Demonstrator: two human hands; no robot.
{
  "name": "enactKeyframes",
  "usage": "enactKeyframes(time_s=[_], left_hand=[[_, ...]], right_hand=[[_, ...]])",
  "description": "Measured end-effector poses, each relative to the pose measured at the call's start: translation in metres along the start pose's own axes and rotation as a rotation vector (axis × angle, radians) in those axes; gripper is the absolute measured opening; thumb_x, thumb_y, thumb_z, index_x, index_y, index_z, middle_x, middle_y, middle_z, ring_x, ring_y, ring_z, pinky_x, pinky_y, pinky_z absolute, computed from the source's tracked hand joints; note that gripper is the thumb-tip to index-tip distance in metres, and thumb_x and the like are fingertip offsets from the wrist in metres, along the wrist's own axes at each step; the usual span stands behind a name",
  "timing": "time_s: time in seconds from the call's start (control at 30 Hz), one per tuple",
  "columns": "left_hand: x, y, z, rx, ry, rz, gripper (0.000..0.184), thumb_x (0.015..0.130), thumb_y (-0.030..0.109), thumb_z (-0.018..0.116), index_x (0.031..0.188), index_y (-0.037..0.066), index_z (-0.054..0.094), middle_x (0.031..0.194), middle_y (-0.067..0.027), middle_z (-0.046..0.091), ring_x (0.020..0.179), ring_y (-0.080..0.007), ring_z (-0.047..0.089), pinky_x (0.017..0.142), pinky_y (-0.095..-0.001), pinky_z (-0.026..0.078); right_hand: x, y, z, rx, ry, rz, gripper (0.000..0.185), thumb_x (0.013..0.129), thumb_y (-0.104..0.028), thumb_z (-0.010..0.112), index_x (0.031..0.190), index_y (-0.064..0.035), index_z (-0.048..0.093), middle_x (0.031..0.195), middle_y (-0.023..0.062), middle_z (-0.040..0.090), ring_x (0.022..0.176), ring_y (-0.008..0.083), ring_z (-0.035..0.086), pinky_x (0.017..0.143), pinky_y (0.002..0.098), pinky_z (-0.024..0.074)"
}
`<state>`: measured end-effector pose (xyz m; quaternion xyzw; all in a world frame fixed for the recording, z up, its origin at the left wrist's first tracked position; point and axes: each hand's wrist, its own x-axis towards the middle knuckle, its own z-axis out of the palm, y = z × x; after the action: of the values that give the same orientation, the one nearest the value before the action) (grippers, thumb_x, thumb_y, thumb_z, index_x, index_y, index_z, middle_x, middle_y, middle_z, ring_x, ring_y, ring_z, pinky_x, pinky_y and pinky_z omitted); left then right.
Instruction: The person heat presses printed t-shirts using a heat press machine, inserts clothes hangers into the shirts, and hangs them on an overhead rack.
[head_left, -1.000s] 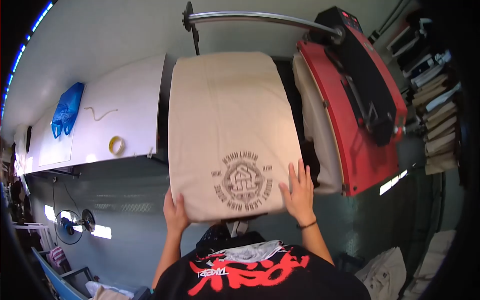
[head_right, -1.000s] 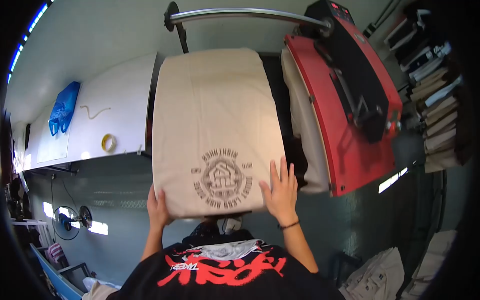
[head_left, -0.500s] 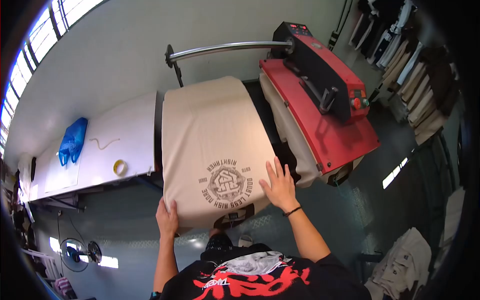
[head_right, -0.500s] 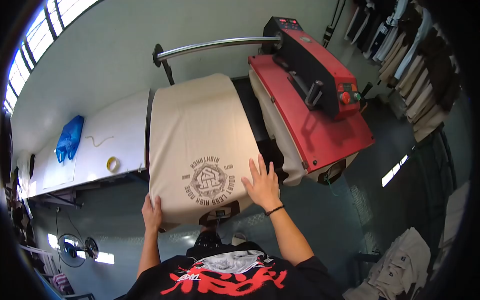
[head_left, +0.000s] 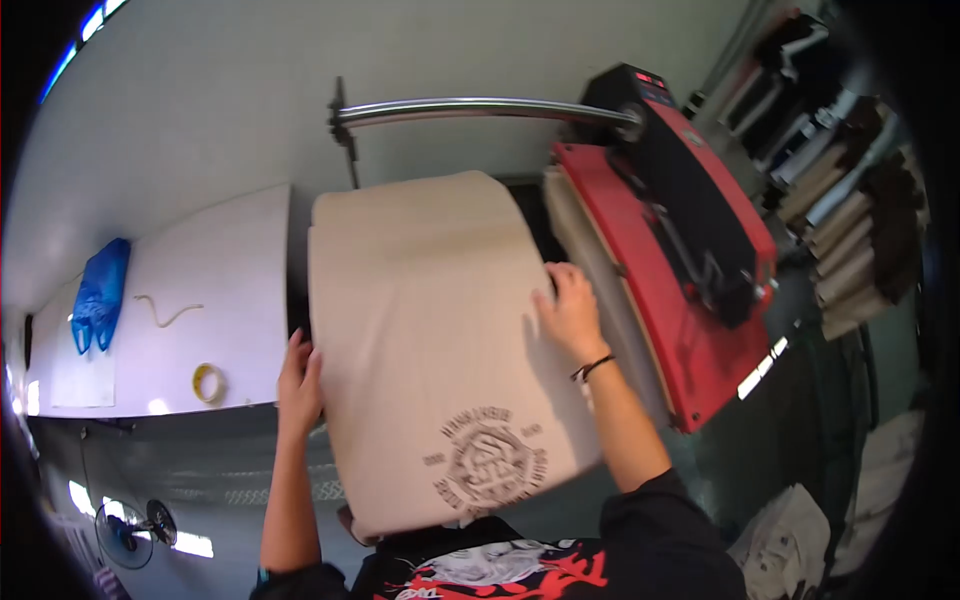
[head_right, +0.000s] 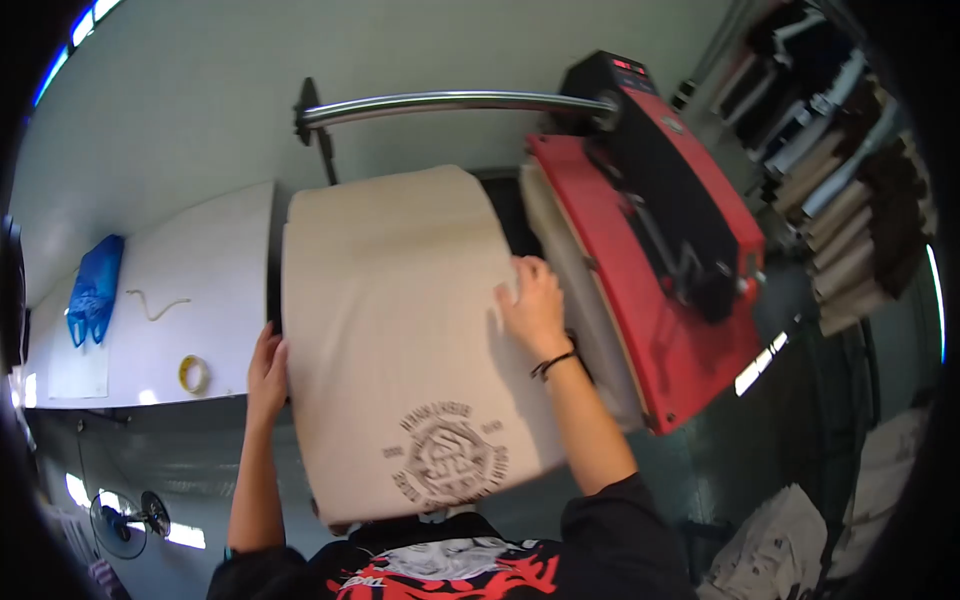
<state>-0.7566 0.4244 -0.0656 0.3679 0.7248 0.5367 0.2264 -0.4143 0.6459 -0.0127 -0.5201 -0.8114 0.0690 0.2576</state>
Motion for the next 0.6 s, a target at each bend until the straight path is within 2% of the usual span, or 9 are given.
enactKeyframes(time_s=[0.1,0.13,0.17,0.27,0.37,0.4,0.47,0.53,0.6], left_hand=[[0.126,0.003,0.023,0.265,-0.079,-0.094,0.061,0.093,0.034,0.054,0.139,-0.002,0.038,0.117,-0.0214,0.06,0.107,-0.0299,0.059,0.094,-0.0337,0.044],[0.165,-0.013,0.035,0.371,-0.03,0.095,0.063,0.093,0.039,0.051,0.138,-0.002,0.038,0.126,-0.0269,0.054,0.118,-0.037,0.053,0.099,-0.0389,0.041],[0.191,0.006,0.041,0.364,-0.107,0.023,0.065,0.093,0.042,0.048,0.136,-0.006,0.038,0.13,-0.0316,0.048,0.124,-0.0418,0.046,0.103,-0.0424,0.037],[0.257,-0.01,0.067,0.385,-0.003,-0.091,0.061,0.092,0.043,0.048,0.13,-0.004,0.043,0.117,-0.0321,0.057,0.113,-0.0461,0.053,0.096,-0.0476,0.042],[0.284,-0.014,0.071,0.445,-0.022,-0.111,0.059,0.093,0.045,0.046,0.125,-0.005,0.047,0.115,-0.0338,0.056,0.112,-0.0471,0.053,0.095,-0.0479,0.042],[0.296,-0.031,0.073,0.431,0.046,0.046,0.056,0.094,0.044,0.046,0.12,-0.005,0.051,0.114,-0.0332,0.057,0.11,-0.0462,0.054,0.094,-0.0482,0.043],[0.305,-0.034,0.075,0.427,0.099,0.128,0.057,0.096,0.043,0.044,0.12,-0.008,0.056,0.119,-0.0298,0.057,0.115,-0.0433,0.053,0.098,-0.0444,0.041],[0.322,-0.037,0.078,0.375,0.134,0.128,0.044,0.093,0.036,0.05,0.111,-0.001,0.064,0.104,-0.025,0.065,0.103,-0.0401,0.061,0.09,-0.0416,0.047],[0.335,-0.033,0.076,0.466,0.112,0.007,0.038,0.09,0.034,0.052,0.109,0.005,0.067,0.104,-0.0234,0.066,0.103,-0.0384,0.061,0.09,-0.0425,0.047]], right_hand=[[0.091,0.011,0.058,-0.177,0.004,-0.095,0.054,0.084,-0.027,0.059,0.132,-0.0064,0.046,0.13,0.0159,0.048,0.113,0.0362,0.049,0.092,0.0488,0.0419],[0.12,0.015,0.076,-0.18,-0.093,-0.008,0.061,0.086,-0.034,0.057,0.137,-0.004,0.043,0.133,0.0194,0.049,0.117,0.0379,0.049,0.096,0.0476,0.0408],[0.147,0.019,0.095,-0.038,-0.178,0.108,0.062,0.087,-0.039,0.055,0.135,-0.0016,0.045,0.132,0.0216,0.05,0.119,0.0385,0.049,0.097,0.0466,0.0406],[0.214,0.056,0.155,0.181,-0.269,0.311,0.065,0.087,-0.049,0.052,0.125,0.0041,0.052,0.125,0.0267,0.054,0.117,0.0403,0.051,0.097,0.0442,0.0407],[0.246,0.057,0.167,-0.016,-0.211,0.293,0.063,0.091,-0.054,0.044,0.099,0.0037,0.067,0.1,0.0291,0.063,0.101,0.0423,0.059,0.089,0.0445,0.0456],[0.25,0.062,0.171,-0.082,-0.105,0.072,0.059,0.095,-0.051,0.038,0.088,-0.0013,0.068,0.085,0.0264,0.064,0.087,0.0431,0.062,0.08,0.0477,0.0477],[0.272,0.079,0.186,-0.249,-0.133,0.083,0.049,0.094,-0.044,0.043,0.091,-0.003,0.069,0.088,0.0242,0.065,0.087,0.0405,0.063,0.079,0.0472,0.0485],[0.288,0.066,0.179,-0.516,-0.249,-0.039,0.045,0.09,-0.042,0.052,0.095,-0.0003,0.069,0.096,0.0242,0.065,0.094,0.037,0.063,0.084,0.0424,0.0496],[0.3,0.047,0.179,-0.227,-0.19,0.272,0.047,0.085,-0.043,0.058,0.099,-0.0002,0.069,0.1,0.0245,0.065,0.098,0.0376,0.063,0.088,0.0404,0.0493]])
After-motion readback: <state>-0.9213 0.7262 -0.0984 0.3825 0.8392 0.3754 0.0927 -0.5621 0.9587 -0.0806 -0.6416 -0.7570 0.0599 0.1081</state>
